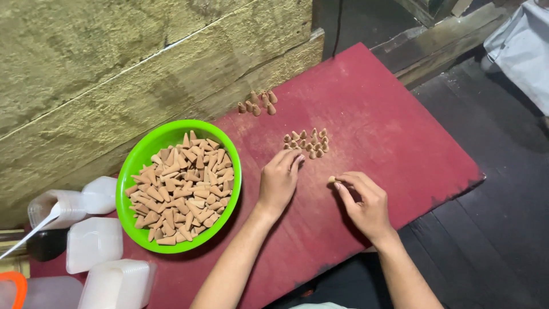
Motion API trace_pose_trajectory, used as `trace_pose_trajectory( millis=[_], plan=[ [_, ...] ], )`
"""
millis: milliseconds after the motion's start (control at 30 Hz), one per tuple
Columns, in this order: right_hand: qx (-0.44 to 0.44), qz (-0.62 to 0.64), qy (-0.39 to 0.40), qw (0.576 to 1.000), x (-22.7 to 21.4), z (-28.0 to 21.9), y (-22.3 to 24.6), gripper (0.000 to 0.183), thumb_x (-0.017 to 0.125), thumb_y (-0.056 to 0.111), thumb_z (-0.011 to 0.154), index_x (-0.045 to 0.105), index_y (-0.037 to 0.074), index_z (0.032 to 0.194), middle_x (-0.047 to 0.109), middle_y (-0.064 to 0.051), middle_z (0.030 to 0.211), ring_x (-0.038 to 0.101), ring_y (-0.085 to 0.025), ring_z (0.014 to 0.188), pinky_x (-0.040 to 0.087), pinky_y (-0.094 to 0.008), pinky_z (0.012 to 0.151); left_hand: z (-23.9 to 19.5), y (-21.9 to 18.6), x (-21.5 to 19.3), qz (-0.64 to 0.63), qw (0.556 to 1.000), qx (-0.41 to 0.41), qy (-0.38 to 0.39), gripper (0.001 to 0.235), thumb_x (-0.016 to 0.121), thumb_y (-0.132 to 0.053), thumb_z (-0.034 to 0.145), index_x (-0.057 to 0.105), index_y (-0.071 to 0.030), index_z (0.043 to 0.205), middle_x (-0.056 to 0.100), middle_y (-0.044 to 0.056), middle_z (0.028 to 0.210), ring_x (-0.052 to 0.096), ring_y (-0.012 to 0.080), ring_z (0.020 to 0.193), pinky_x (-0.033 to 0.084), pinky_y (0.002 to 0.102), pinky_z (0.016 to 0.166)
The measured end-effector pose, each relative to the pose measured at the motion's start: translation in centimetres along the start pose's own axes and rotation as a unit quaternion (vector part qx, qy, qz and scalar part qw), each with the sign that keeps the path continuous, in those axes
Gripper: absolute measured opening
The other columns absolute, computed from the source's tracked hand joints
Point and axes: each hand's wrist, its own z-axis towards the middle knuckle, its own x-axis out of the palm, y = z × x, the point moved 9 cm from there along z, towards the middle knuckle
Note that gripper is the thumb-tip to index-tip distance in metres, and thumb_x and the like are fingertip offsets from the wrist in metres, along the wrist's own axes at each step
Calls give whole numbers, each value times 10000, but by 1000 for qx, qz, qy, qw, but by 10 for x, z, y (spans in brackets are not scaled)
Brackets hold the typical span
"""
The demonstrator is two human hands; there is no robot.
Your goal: The person repeatedly picks small cone-shaped clay pieces from a green bowl and places them upright in rows on a red mat. The hands work continuously, forming a growing grid of cones while additional containers and a bucket remain nearby.
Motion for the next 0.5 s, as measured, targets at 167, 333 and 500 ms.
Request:
trace_pose_trajectory(
  millis=[167,333,500],
  plan=[
    [8,11,-10,1000,-4,-4,-7,117,784,40,872,795,75,983,772,-89,909,766,-285,844,616,-391,713,4,5,16,9,1000,6,23,112,765,-75,913,772,-81,1025,768,80,934,767,279,925,629,370,792],
    [12,18,-7,1000,-5,-3,-7,114,780,35,877,796,74,982,774,-88,905,768,-290,856,613,-401,730,4,1,17,17,999,3,31,150,755,-99,926,763,-95,1076,764,91,934,765,293,924,630,383,782],
    [-2,15,-3,1000,1,-1,-7,152,806,43,858,790,67,1007,777,-94,902,768,-301,882,615,-410,756,-9,-8,-9,26,1000,-11,3,177,763,-123,939,766,-94,1113,764,90,966,766,278,942,632,369,801]
  ],
)
